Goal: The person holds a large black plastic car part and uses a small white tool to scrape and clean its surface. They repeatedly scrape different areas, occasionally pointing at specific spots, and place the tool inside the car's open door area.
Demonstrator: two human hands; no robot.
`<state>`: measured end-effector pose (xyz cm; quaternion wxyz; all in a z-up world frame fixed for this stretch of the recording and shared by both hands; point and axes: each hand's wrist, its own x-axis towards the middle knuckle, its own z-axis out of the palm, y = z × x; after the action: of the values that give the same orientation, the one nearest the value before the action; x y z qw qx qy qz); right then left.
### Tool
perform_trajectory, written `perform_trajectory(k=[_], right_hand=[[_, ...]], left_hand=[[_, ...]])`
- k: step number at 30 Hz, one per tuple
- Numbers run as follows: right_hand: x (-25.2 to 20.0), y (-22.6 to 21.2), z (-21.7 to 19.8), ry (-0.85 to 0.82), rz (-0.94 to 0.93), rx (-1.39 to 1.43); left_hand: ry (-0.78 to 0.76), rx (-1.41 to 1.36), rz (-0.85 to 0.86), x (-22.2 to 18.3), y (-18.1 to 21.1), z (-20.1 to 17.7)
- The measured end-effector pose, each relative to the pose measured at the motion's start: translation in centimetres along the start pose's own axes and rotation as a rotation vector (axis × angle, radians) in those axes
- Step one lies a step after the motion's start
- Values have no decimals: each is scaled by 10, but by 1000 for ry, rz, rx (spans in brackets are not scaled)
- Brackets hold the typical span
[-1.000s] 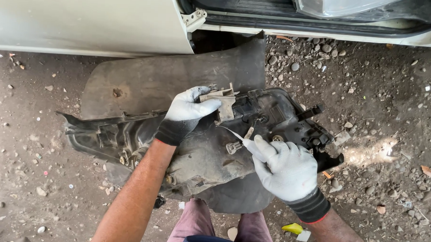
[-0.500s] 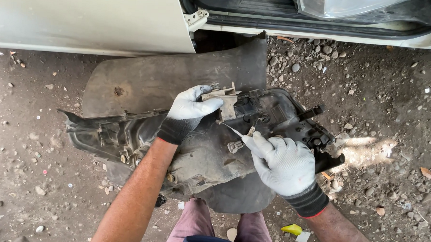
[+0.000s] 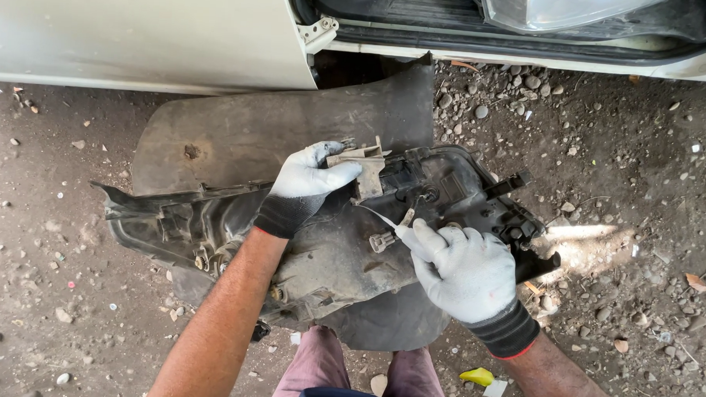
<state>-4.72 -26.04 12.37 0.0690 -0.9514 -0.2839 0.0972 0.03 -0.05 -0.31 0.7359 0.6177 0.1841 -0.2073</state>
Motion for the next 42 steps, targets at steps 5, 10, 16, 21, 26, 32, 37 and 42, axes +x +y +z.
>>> perform_trajectory(k=[5, 10, 16, 21, 26, 32, 37, 42], right_hand=[[-2, 2, 0, -13, 23, 6], [-3, 3, 0, 46, 22, 40], [-1, 6, 2, 109, 40, 114], [-3, 8, 7, 130, 104, 136], [-1, 10, 5, 92, 126, 154], [-5, 12, 6, 112, 135, 148], [-6, 13, 6, 90, 151, 140], [-8, 15, 6, 120, 164, 147]], left_hand=[[-3, 12, -6, -2, 5, 1], [-15, 4, 11, -3, 4, -1], [-19, -72, 7, -1, -1, -1], [-13, -96, 5, 0, -4, -2], [-8, -132, -31, -1, -1, -2], [-1, -131, -31, 0, -2, -1], [4, -165, -52, -1, -1, -1], [14, -153, -47, 0, -3, -2]])
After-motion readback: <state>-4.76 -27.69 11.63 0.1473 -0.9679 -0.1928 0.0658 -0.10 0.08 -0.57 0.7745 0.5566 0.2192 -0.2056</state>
